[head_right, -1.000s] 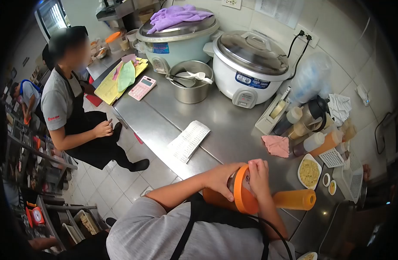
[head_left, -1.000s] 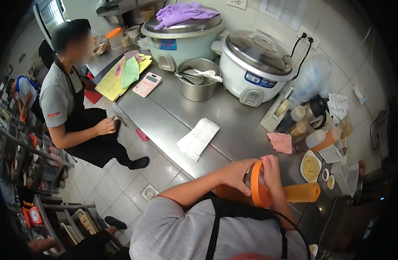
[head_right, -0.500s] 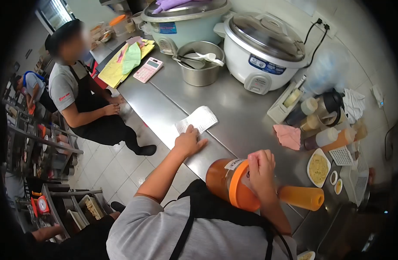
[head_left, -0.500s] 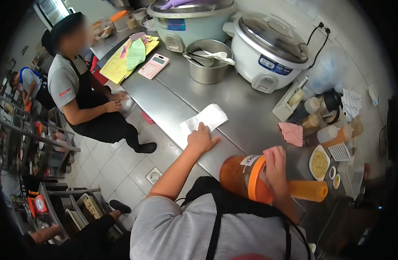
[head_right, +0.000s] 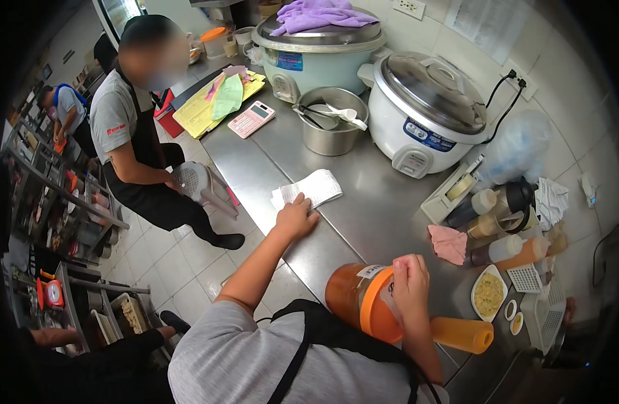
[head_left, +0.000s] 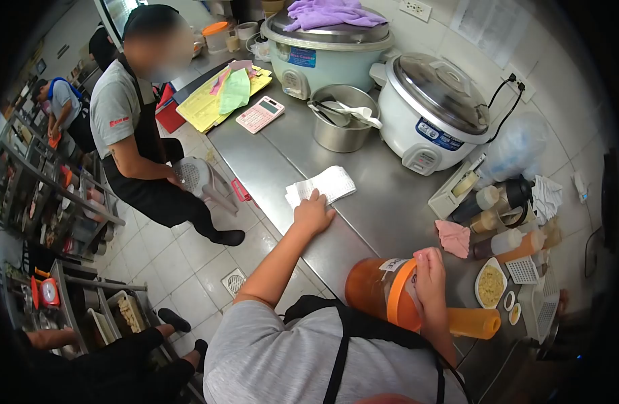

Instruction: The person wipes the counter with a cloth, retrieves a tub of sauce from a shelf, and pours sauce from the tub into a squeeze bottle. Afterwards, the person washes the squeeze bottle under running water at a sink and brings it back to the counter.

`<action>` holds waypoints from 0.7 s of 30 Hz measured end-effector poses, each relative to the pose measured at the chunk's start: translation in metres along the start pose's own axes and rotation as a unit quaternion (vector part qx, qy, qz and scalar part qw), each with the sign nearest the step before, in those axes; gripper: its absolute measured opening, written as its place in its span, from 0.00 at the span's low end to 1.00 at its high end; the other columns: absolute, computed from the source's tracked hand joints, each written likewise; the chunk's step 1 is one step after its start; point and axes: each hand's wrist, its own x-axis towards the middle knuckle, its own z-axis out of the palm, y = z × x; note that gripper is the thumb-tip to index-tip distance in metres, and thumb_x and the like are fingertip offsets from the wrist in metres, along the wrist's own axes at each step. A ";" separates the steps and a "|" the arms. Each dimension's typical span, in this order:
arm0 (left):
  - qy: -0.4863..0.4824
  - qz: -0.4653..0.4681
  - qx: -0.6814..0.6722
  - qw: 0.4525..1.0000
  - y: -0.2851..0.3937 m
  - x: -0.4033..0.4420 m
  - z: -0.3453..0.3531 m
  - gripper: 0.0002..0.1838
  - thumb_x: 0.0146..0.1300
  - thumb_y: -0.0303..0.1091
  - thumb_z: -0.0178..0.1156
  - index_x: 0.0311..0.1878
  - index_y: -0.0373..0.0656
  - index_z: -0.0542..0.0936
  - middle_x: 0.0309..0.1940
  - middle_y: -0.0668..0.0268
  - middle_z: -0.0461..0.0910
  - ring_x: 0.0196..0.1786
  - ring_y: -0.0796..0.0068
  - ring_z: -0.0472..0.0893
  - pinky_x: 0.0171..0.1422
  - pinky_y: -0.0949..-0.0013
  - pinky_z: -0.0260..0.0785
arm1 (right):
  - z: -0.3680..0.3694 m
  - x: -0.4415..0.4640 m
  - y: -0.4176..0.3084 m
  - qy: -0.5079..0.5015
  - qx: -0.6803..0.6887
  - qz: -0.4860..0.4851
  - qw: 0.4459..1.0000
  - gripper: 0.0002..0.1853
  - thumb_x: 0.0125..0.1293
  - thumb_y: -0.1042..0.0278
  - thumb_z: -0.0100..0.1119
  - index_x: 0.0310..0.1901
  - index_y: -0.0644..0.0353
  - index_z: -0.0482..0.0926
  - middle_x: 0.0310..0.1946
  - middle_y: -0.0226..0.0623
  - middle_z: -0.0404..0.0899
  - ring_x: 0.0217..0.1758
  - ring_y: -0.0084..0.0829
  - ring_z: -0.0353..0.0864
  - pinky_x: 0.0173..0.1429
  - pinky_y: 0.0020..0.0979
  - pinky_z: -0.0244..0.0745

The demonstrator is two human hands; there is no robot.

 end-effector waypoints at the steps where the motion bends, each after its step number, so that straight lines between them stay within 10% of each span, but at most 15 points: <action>1: 0.001 -0.001 -0.010 1.000 0.000 -0.001 -0.001 0.28 0.54 0.49 0.53 0.54 0.42 0.68 0.61 0.55 0.59 0.51 0.53 0.71 0.54 0.60 0.65 | 0.000 0.001 0.001 0.000 -0.004 0.001 1.000 0.10 0.59 0.66 0.46 0.27 0.63 0.69 0.26 0.42 0.69 0.31 0.41 0.69 0.37 0.36 0.64; 9: 0.142 0.151 -0.199 0.958 0.015 -0.019 0.000 0.28 0.51 0.45 0.58 0.53 0.40 0.69 0.55 0.50 0.65 0.50 0.55 0.72 0.53 0.63 0.65 | -0.002 0.008 0.022 0.001 0.034 0.033 0.999 0.11 0.61 0.65 0.45 0.28 0.64 0.70 0.25 0.40 0.68 0.31 0.35 0.69 0.38 0.30 0.64; 14: -0.255 0.305 -0.406 0.823 0.065 -0.045 0.009 0.43 0.50 0.51 0.61 0.64 0.42 0.54 0.58 0.54 0.62 0.57 0.63 0.65 0.60 0.65 0.58 | -0.009 0.016 0.044 -0.033 0.122 0.104 0.987 0.13 0.62 0.64 0.43 0.27 0.65 0.70 0.26 0.38 0.68 0.32 0.30 0.69 0.40 0.27 0.64; 19: -0.452 0.343 -0.513 0.644 0.088 -0.054 0.040 0.54 0.41 0.50 0.69 0.65 0.36 0.47 0.61 0.56 0.57 0.61 0.68 0.60 0.63 0.68 0.54 | -0.012 0.010 0.029 -0.050 0.090 0.003 0.995 0.12 0.61 0.65 0.44 0.29 0.65 0.71 0.28 0.37 0.69 0.34 0.29 0.69 0.41 0.26 0.63; 21: -0.436 0.347 -0.505 0.659 0.089 -0.057 0.033 0.55 0.38 0.49 0.71 0.64 0.34 0.49 0.60 0.57 0.59 0.61 0.70 0.60 0.63 0.70 0.53 | -0.013 0.008 0.029 -0.021 0.062 -0.015 0.998 0.11 0.61 0.65 0.44 0.31 0.65 0.71 0.29 0.38 0.69 0.35 0.30 0.69 0.43 0.26 0.63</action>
